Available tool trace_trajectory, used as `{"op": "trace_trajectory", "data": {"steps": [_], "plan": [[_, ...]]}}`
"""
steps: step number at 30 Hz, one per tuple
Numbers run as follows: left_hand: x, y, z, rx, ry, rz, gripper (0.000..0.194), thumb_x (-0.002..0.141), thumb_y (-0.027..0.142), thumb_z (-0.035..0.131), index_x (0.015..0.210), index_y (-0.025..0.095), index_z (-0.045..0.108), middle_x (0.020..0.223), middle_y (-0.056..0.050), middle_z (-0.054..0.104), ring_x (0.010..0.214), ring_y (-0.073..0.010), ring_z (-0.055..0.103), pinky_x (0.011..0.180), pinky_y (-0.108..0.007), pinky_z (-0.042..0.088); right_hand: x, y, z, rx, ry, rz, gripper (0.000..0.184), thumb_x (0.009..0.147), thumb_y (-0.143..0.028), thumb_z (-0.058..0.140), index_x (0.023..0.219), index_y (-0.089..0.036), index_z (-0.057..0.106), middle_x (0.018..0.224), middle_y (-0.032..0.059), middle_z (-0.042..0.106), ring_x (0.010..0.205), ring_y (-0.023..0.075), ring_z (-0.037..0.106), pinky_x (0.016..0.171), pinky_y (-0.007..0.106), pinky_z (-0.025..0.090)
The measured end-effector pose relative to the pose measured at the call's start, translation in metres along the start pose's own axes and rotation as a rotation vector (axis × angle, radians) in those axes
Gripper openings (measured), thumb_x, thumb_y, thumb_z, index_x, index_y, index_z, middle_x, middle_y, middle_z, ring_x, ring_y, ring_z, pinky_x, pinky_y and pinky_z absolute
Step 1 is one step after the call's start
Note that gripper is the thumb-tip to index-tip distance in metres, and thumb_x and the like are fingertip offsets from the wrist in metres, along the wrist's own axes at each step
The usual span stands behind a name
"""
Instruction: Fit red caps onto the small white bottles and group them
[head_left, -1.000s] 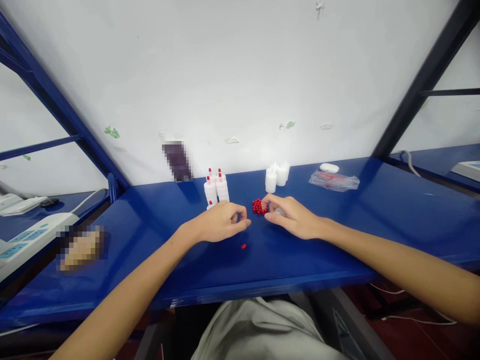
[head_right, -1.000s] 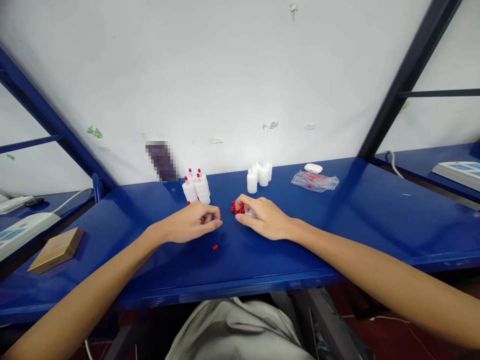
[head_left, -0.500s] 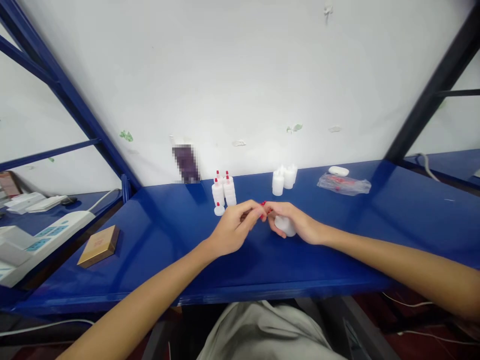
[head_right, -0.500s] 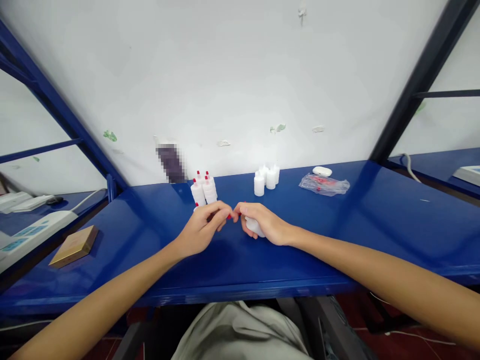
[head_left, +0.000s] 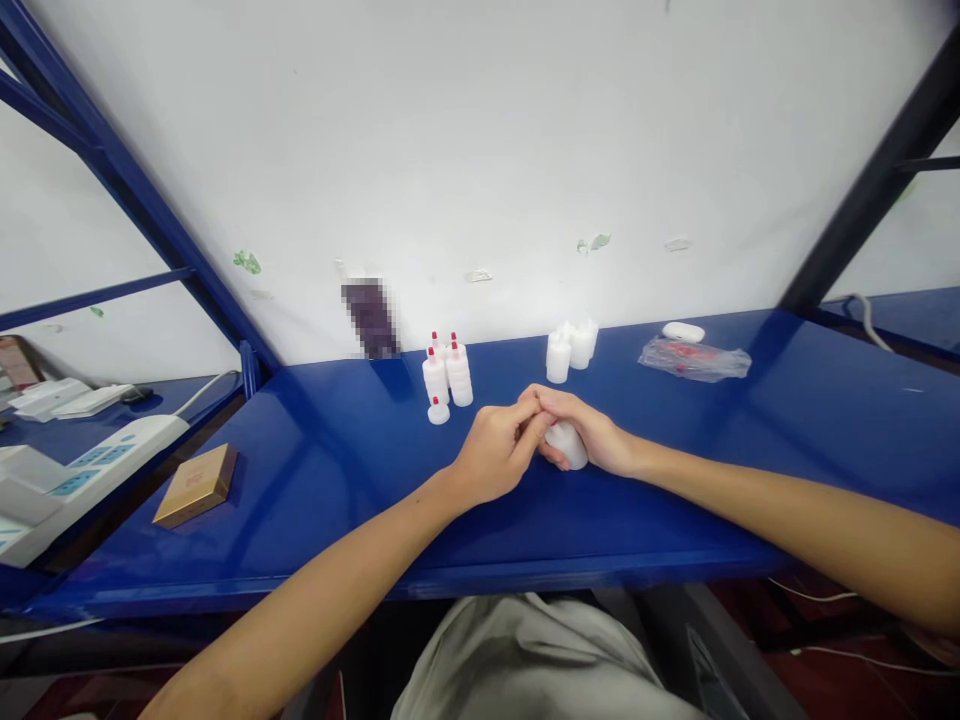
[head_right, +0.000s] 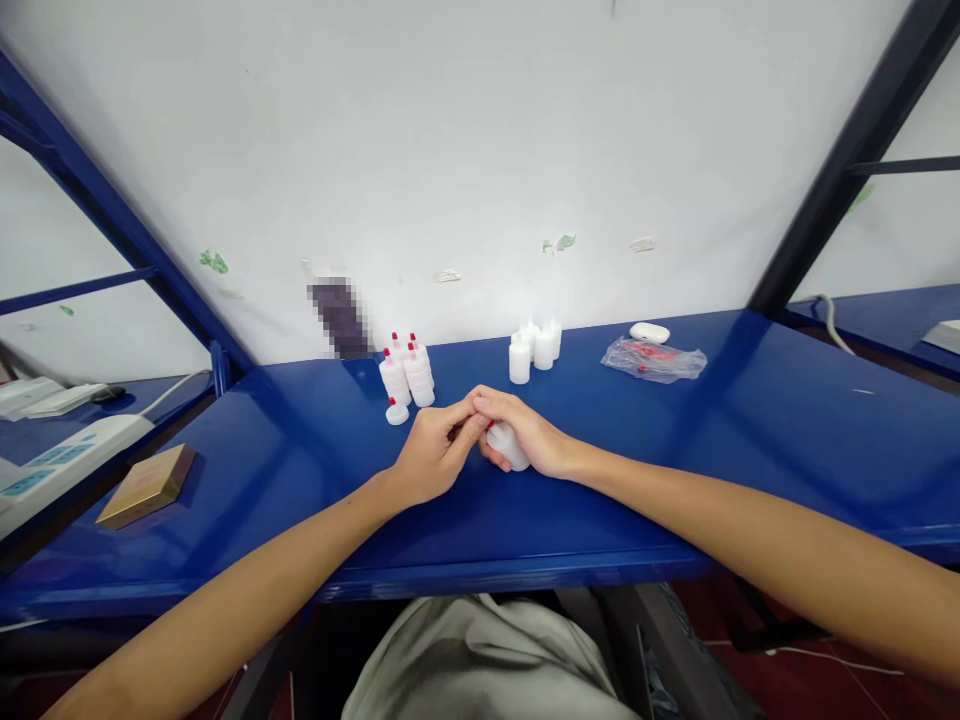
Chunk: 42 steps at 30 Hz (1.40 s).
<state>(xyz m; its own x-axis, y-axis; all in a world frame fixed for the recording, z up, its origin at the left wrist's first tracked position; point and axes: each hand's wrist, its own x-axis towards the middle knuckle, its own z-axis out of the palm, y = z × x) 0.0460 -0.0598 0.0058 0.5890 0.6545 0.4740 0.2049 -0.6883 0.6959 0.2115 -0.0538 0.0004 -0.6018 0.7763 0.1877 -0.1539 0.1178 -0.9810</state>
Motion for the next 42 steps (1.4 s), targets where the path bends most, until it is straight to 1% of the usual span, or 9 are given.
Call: {"op": "trace_trajectory", "data": {"steps": [6, 10, 18, 21, 25, 29, 34, 38, 42], "plan": [[-0.005, -0.008, 0.004, -0.223, -0.094, -0.073, 0.032, 0.097, 0.039, 0.048, 0.112, 0.012, 0.059, 0.085, -0.008, 0.075, 0.068, -0.0143, 0.068, 0.058, -0.022, 0.046, -0.002, -0.004, -0.001, -0.024, 0.064, 0.023, 0.022, 0.091, -0.04, 0.051, 0.097, -0.02, 0.049, 0.053, -0.0073, 0.047, 0.04, 0.0101, 0.044, 0.039, 0.021, 0.035], [-0.002, -0.013, 0.007, -0.332, -0.083, -0.175, 0.035, 0.094, 0.042, 0.053, 0.103, 0.011, 0.065, 0.086, -0.011, 0.075, 0.064, -0.0128, 0.065, 0.056, -0.022, 0.044, -0.006, -0.008, 0.0, -0.127, 0.097, 0.01, 0.021, 0.094, -0.038, 0.048, 0.104, -0.02, 0.05, 0.06, -0.0068, 0.046, 0.042, 0.0082, 0.042, 0.038, 0.02, 0.034], [-0.004, -0.008, 0.011, -0.182, -0.016, -0.141, 0.032, 0.092, 0.043, 0.055, 0.095, 0.013, 0.068, 0.068, -0.003, 0.067, 0.058, -0.011, 0.058, 0.057, -0.022, 0.045, -0.013, -0.003, 0.0, -0.328, 0.085, -0.087, 0.033, 0.097, -0.048, 0.041, 0.116, -0.022, 0.044, 0.067, -0.0041, 0.05, 0.05, 0.0105, 0.046, 0.044, 0.021, 0.039], [-0.004, -0.007, -0.007, -0.054, 0.081, -0.07, 0.029, 0.093, 0.039, 0.053, 0.102, 0.015, 0.065, 0.058, 0.003, 0.057, 0.049, -0.0076, 0.047, 0.051, -0.02, 0.038, -0.013, -0.005, -0.005, -0.472, 0.116, -0.126, 0.038, 0.098, -0.052, 0.037, 0.119, -0.021, 0.045, 0.062, -0.0046, 0.05, 0.052, 0.0123, 0.048, 0.047, 0.023, 0.039], [-0.011, -0.019, -0.057, 0.292, 0.285, -0.019, 0.021, 0.089, 0.035, 0.057, 0.091, 0.016, 0.064, 0.055, 0.006, 0.048, 0.047, -0.0065, 0.038, 0.049, -0.02, 0.031, -0.011, -0.011, -0.014, -0.88, 0.155, -0.143, 0.025, 0.096, -0.041, 0.047, 0.1, -0.019, 0.058, 0.062, -0.0028, 0.054, 0.052, 0.0116, 0.047, 0.053, 0.025, 0.035], [-0.02, -0.036, -0.096, 0.52, 0.38, -0.149, 0.02, 0.087, 0.034, 0.055, 0.086, 0.016, 0.064, 0.055, 0.006, 0.048, 0.049, -0.0082, 0.042, 0.054, -0.022, 0.035, -0.006, -0.012, -0.019, -1.056, 0.236, -0.163, 0.028, 0.094, -0.032, 0.047, 0.079, -0.018, 0.065, 0.075, 0.0028, 0.063, 0.064, 0.0144, 0.055, 0.062, 0.028, 0.038], [-0.023, -0.044, -0.102, 0.682, 0.268, -0.282, 0.023, 0.086, 0.036, 0.054, 0.089, 0.017, 0.066, 0.057, 0.004, 0.055, 0.053, -0.0109, 0.05, 0.059, -0.024, 0.037, -0.005, -0.007, -0.022, -1.028, 0.344, -0.212, 0.029, 0.093, -0.032, 0.047, 0.07, -0.018, 0.06, 0.071, 0.0026, 0.06, 0.063, 0.0153, 0.053, 0.062, 0.029, 0.037], [-0.024, -0.046, -0.1, 0.764, 0.235, -0.335, 0.024, 0.085, 0.037, 0.054, 0.092, 0.018, 0.068, 0.062, 0.002, 0.062, 0.058, -0.0141, 0.057, 0.063, -0.026, 0.039, -0.007, -0.001, -0.025, -0.806, 0.328, -0.208, 0.011, 0.092, -0.024, 0.039, 0.096, -0.02, 0.048, 0.06, -0.0041, 0.053, 0.056, 0.0153, 0.049, 0.06, 0.029, 0.038], [-0.024, -0.047, -0.101, 0.795, 0.189, -0.353, 0.025, 0.087, 0.039, 0.053, 0.095, 0.02, 0.067, 0.065, 0.002, 0.065, 0.06, -0.0156, 0.059, 0.064, -0.026, 0.04, -0.008, 0.0, -0.027, -0.735, 0.329, -0.246, 0.016, 0.088, -0.017, 0.034, 0.103, -0.022, 0.04, 0.063, -0.005, 0.053, 0.059, 0.0159, 0.049, 0.063, 0.029, 0.039]]}}
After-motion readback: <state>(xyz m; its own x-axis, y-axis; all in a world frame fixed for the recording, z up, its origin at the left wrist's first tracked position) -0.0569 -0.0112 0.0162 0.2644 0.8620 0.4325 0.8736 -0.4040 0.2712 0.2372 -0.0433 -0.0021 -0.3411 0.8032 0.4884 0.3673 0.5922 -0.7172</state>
